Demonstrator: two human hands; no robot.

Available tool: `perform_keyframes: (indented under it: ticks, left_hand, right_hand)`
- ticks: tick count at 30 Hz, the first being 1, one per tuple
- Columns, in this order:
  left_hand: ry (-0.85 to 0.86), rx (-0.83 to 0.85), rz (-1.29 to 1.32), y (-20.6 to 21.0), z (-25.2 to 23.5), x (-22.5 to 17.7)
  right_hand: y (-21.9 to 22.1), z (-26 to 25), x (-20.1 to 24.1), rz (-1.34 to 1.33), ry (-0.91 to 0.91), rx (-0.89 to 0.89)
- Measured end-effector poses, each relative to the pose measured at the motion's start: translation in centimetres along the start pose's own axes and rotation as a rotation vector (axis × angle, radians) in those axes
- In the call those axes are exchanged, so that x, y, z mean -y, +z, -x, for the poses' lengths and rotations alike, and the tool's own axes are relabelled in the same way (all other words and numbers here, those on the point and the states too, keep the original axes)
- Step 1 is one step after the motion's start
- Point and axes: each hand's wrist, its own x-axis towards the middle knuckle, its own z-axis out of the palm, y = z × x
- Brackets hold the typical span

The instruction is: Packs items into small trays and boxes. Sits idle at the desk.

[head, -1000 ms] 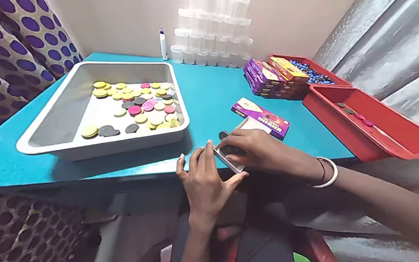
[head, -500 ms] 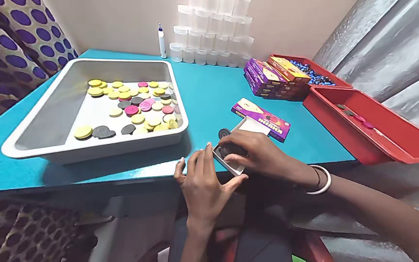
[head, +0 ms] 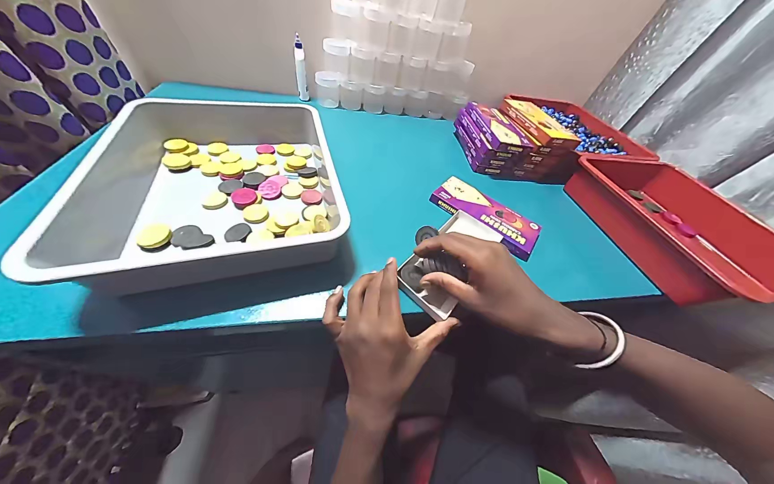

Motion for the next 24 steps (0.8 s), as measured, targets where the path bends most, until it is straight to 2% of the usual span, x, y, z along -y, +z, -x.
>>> perform_keyframes:
  ticks: [4,11,19,24]
  left_hand:
    - [0.01,0.003,-0.008,0.1,0.0,0.0]
    - [0.01,0.011,-0.011,0.2,0.0,-0.1]
    - [0.009,-0.003,-0.008,0.4,0.1,-0.2]
    - [0.028,-0.006,-0.009,0.6,0.0,-0.3]
  right_hand:
    - [-1.4,0.3,-1.6,0.067,-0.047,0.074]
    - [-0.8,0.1,-2.3,0.153,-0.108,0.052]
    - [-0.2,0.1,-1.6,0.204,-0.013,0.036]
    - [0.7,0.3,-1.3,0.188,0.021,-0.041]
